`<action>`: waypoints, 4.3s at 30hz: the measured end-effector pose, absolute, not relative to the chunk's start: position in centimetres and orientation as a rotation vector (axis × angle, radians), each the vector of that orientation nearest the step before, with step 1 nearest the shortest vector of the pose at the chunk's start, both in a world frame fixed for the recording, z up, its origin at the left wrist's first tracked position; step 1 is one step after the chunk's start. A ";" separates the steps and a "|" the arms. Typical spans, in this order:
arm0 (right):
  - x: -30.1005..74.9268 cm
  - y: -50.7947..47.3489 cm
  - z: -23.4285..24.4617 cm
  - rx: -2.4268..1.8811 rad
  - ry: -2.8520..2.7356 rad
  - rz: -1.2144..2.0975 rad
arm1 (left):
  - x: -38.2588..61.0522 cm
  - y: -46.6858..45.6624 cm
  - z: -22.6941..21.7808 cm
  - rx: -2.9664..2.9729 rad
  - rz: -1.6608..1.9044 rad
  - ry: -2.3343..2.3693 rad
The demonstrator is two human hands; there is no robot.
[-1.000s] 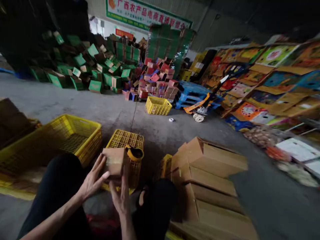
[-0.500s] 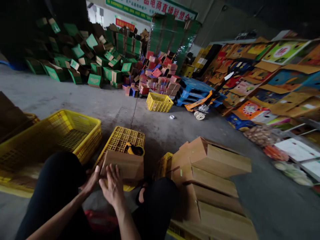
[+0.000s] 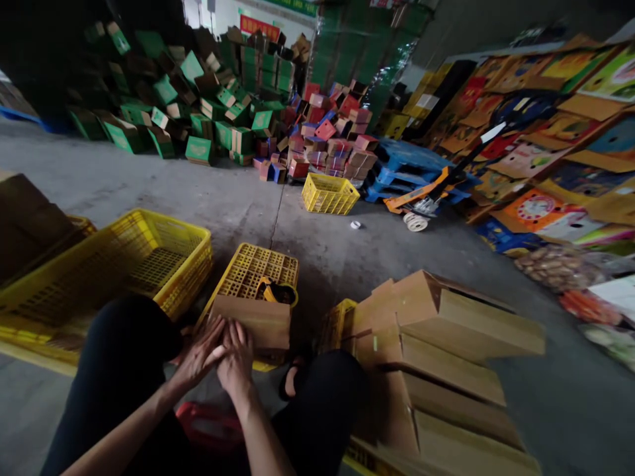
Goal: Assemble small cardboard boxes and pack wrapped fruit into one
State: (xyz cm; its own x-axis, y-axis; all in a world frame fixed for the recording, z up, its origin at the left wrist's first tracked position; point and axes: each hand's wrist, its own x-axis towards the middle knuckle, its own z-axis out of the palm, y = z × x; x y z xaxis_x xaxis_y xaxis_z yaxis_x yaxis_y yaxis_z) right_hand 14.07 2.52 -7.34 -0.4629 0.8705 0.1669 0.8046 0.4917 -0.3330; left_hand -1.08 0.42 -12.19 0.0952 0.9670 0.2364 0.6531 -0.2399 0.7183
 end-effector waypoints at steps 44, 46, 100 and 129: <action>24.5 6.4 -10.6 -1.827 -1.928 0.180 | 4.8 4.8 -10.9 2.153 0.909 1.876; 24.4 6.4 -10.8 -1.823 -1.945 0.159 | 6.7 5.0 -10.5 2.203 0.861 1.784; 19.8 8.3 -8.7 -1.694 -2.324 0.049 | -2.8 5.5 -11.4 2.234 0.876 1.834; 15.3 2.3 -9.3 -1.462 -2.266 0.024 | 0.0 2.8 -11.6 2.530 0.754 1.680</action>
